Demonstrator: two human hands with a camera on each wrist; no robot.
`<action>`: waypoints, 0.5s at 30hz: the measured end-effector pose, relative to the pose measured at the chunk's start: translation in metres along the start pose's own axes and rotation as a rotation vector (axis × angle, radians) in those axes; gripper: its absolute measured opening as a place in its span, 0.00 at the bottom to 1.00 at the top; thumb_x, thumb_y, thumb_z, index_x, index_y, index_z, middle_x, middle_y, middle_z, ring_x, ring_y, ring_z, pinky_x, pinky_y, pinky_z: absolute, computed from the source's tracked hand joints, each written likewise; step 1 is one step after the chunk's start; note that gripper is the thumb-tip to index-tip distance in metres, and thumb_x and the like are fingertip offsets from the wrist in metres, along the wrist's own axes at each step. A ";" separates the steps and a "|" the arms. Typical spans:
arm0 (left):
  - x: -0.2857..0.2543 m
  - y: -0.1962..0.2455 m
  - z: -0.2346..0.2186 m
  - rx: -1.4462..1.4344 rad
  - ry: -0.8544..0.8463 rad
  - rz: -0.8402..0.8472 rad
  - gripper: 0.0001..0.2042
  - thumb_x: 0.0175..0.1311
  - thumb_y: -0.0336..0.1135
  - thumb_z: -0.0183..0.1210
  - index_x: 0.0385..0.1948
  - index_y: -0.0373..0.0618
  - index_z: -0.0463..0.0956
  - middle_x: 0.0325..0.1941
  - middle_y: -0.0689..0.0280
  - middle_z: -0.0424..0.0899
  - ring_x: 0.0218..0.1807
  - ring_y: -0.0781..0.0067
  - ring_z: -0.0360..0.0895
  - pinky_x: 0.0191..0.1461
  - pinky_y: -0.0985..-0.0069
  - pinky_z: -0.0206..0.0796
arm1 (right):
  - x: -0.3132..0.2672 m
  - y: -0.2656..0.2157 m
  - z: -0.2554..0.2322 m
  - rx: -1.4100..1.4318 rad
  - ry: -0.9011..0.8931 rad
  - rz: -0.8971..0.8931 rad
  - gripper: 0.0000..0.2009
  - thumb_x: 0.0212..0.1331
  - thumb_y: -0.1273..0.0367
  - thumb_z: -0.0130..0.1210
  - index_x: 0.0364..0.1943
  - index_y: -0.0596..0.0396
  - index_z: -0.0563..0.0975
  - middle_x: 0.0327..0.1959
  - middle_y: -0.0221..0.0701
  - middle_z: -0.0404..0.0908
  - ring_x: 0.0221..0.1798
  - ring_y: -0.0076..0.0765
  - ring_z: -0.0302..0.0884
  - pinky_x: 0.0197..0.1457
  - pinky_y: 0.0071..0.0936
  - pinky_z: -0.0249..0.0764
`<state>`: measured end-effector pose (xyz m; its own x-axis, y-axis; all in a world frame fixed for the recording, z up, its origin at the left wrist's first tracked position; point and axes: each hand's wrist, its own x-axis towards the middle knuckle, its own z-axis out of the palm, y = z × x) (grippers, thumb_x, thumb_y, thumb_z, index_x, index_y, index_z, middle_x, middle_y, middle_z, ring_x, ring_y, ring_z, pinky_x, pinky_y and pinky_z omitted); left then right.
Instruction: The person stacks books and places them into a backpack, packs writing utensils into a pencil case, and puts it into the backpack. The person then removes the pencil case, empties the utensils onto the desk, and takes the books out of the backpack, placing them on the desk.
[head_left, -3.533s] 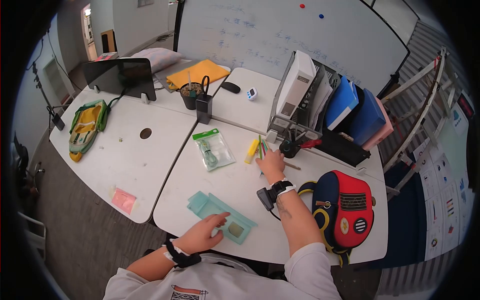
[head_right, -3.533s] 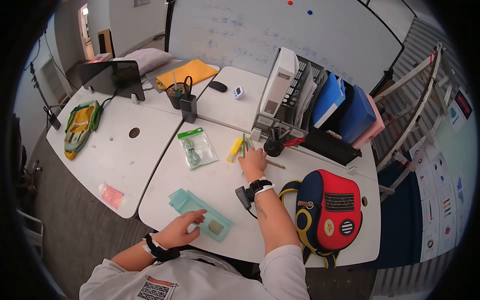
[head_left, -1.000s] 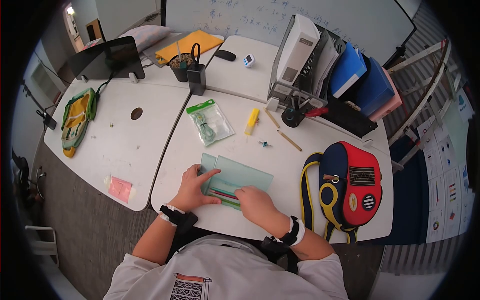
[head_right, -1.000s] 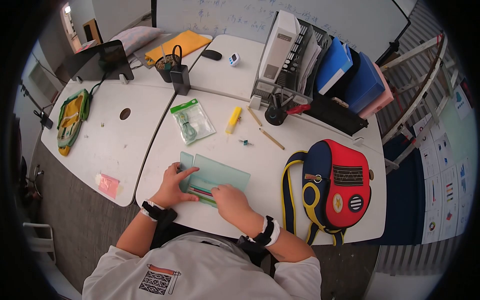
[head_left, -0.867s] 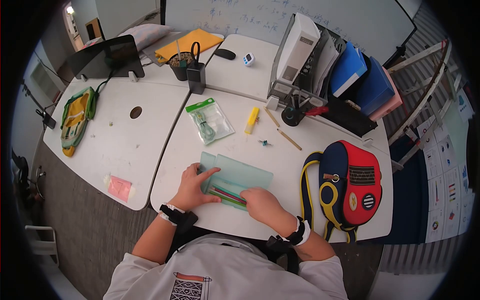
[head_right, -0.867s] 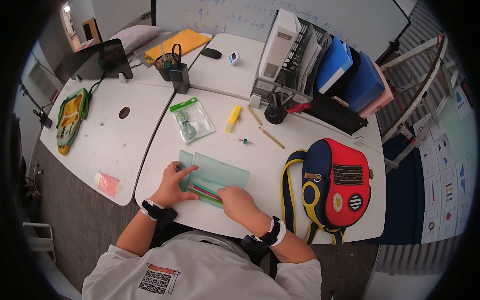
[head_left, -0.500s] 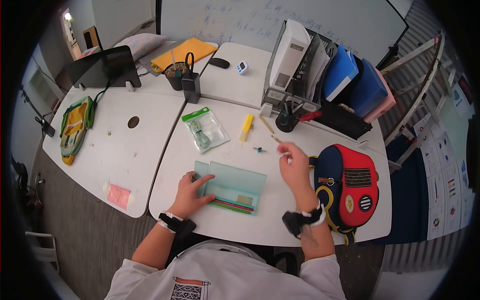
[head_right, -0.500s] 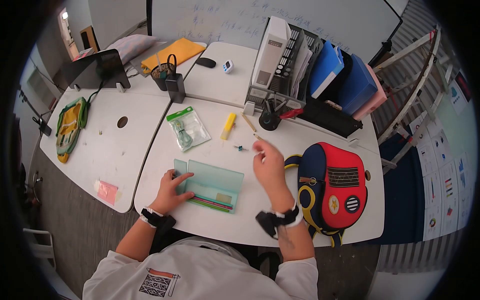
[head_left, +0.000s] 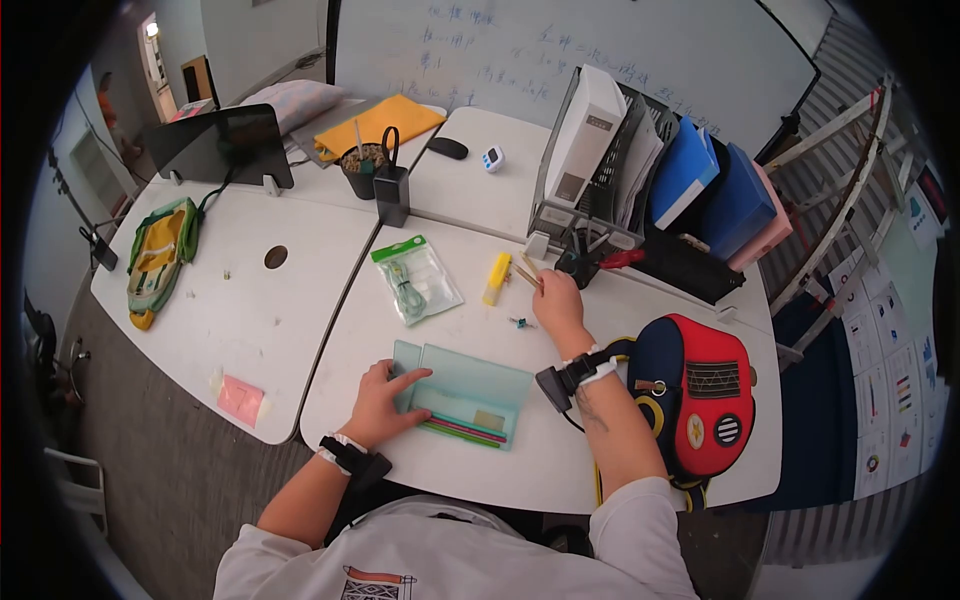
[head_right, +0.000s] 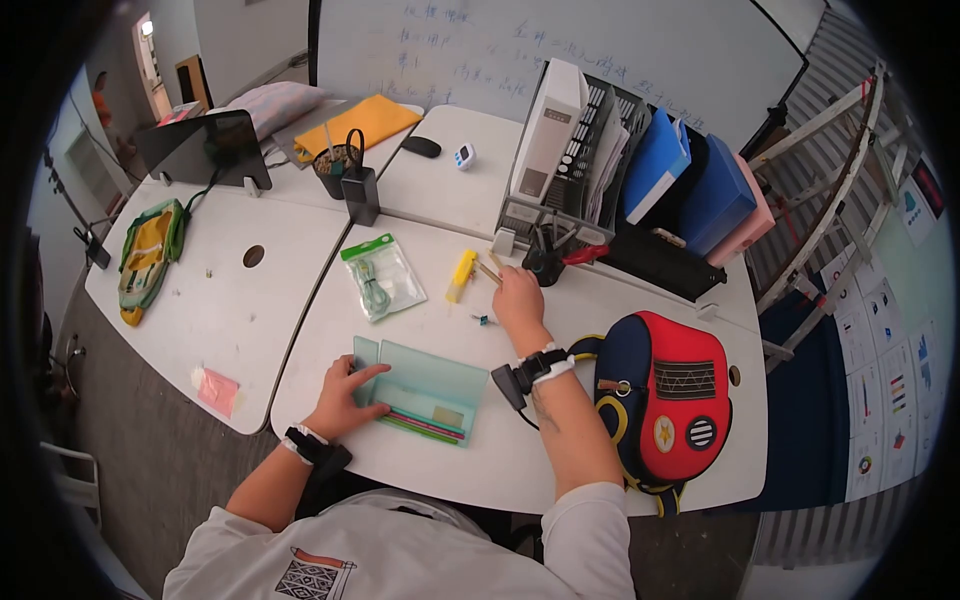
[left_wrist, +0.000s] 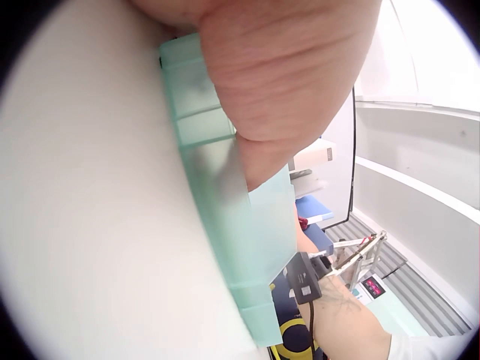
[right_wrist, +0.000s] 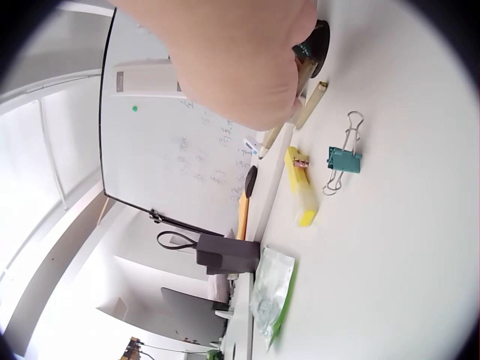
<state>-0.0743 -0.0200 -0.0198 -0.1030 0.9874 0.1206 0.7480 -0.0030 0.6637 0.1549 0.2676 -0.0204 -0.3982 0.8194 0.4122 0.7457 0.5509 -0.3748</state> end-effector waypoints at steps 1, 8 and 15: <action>0.000 -0.001 0.000 0.006 -0.006 -0.004 0.33 0.44 0.43 0.75 0.59 0.69 0.76 0.57 0.43 0.71 0.59 0.43 0.67 0.65 0.56 0.60 | 0.008 -0.001 0.004 -0.009 0.002 -0.005 0.08 0.51 0.77 0.57 0.36 0.58 0.80 0.36 0.43 0.81 0.45 0.52 0.78 0.49 0.44 0.75; -0.001 -0.001 0.000 0.007 0.007 0.018 0.33 0.44 0.43 0.74 0.59 0.69 0.76 0.56 0.44 0.70 0.58 0.43 0.67 0.65 0.56 0.60 | 0.025 0.020 0.036 -0.054 -0.026 0.042 0.08 0.51 0.76 0.57 0.36 0.58 0.81 0.40 0.44 0.83 0.47 0.53 0.78 0.52 0.42 0.75; -0.001 0.002 -0.002 0.028 -0.010 0.026 0.33 0.45 0.43 0.73 0.60 0.67 0.76 0.56 0.45 0.70 0.58 0.44 0.66 0.64 0.56 0.59 | 0.004 0.014 0.003 -0.108 -0.157 0.147 0.08 0.50 0.75 0.57 0.35 0.58 0.81 0.37 0.47 0.82 0.43 0.56 0.80 0.48 0.45 0.77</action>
<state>-0.0736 -0.0210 -0.0170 -0.0767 0.9886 0.1299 0.7686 -0.0244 0.6393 0.1621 0.2791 -0.0262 -0.3533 0.9088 0.2221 0.8510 0.4108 -0.3272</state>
